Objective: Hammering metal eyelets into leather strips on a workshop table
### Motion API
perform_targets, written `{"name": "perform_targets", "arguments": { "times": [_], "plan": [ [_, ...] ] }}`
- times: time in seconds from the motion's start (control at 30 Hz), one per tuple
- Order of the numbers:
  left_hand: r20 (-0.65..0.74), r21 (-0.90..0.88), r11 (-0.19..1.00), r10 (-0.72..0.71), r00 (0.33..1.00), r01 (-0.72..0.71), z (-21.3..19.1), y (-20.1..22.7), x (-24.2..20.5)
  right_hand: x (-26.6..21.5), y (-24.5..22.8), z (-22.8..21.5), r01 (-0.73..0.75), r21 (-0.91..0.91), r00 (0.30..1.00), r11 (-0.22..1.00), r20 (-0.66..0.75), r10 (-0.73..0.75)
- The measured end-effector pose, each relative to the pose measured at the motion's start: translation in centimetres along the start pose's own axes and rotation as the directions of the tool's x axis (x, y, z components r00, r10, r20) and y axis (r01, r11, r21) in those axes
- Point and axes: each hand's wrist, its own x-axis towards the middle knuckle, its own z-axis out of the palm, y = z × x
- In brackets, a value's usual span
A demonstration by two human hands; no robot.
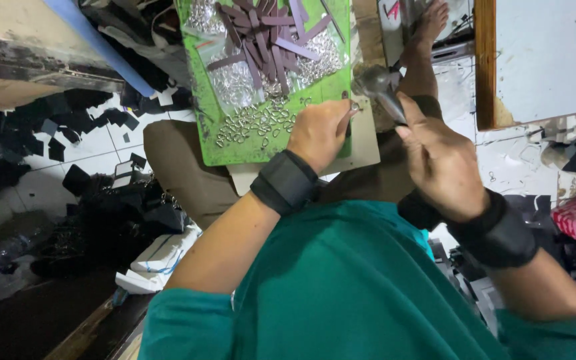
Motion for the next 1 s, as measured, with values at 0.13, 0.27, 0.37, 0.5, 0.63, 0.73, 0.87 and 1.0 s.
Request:
{"name": "perform_targets", "arguments": {
  "times": [0.13, 0.27, 0.37, 0.5, 0.63, 0.73, 0.87, 1.0],
  "plan": [
    [-0.011, -0.016, 1.000, 0.019, 1.000, -0.019, 0.2, -0.5, 0.0, -0.9, 3.1, 4.0, 0.007, -0.048, 1.000, 0.999, -0.007, -0.007],
    [-0.007, -0.010, 1.000, 0.007, 1.000, -0.007, -0.6, 0.5, -0.5, -1.6, 3.8, 5.4, 0.007, -0.195, 1.000, 0.981, -0.023, -0.012],
    [-0.061, -0.047, 0.996, 0.069, 0.996, -0.072, -3.0, 1.8, -1.0, -0.9, 2.5, 5.0, -0.004, -0.212, 0.998, 0.977, -0.059, -0.009],
    [-0.084, -0.190, 0.981, 0.016, 0.996, -0.032, -6.9, 3.1, -1.5, -1.1, 3.2, 5.0, -0.043, 0.054, 0.998, 0.998, -0.051, 0.046],
    [-0.104, -0.254, 0.967, -0.028, 0.994, 0.001, -6.7, 2.2, -2.7, -2.1, 2.0, 2.4, -0.120, 0.177, 0.993, 0.977, 0.027, 0.117],
    [-0.094, -0.300, 0.953, -0.072, 0.993, 0.041, -6.6, 2.6, -3.0, -3.2, 1.1, 0.7, -0.212, 0.267, 0.971, 0.940, -0.049, 0.232],
    [-0.117, -0.288, 0.951, -0.153, 0.981, 0.113, -6.1, 3.5, -2.6, -3.6, 0.3, -0.8, -0.347, 0.326, 0.937, 0.880, 0.069, 0.344],
    [-0.114, -0.300, 0.949, -0.142, 0.983, 0.102, -5.8, 3.9, -2.6, -4.8, 0.7, -0.3, -0.340, 0.245, 0.940, 0.908, 0.049, 0.339]
  ]
}}
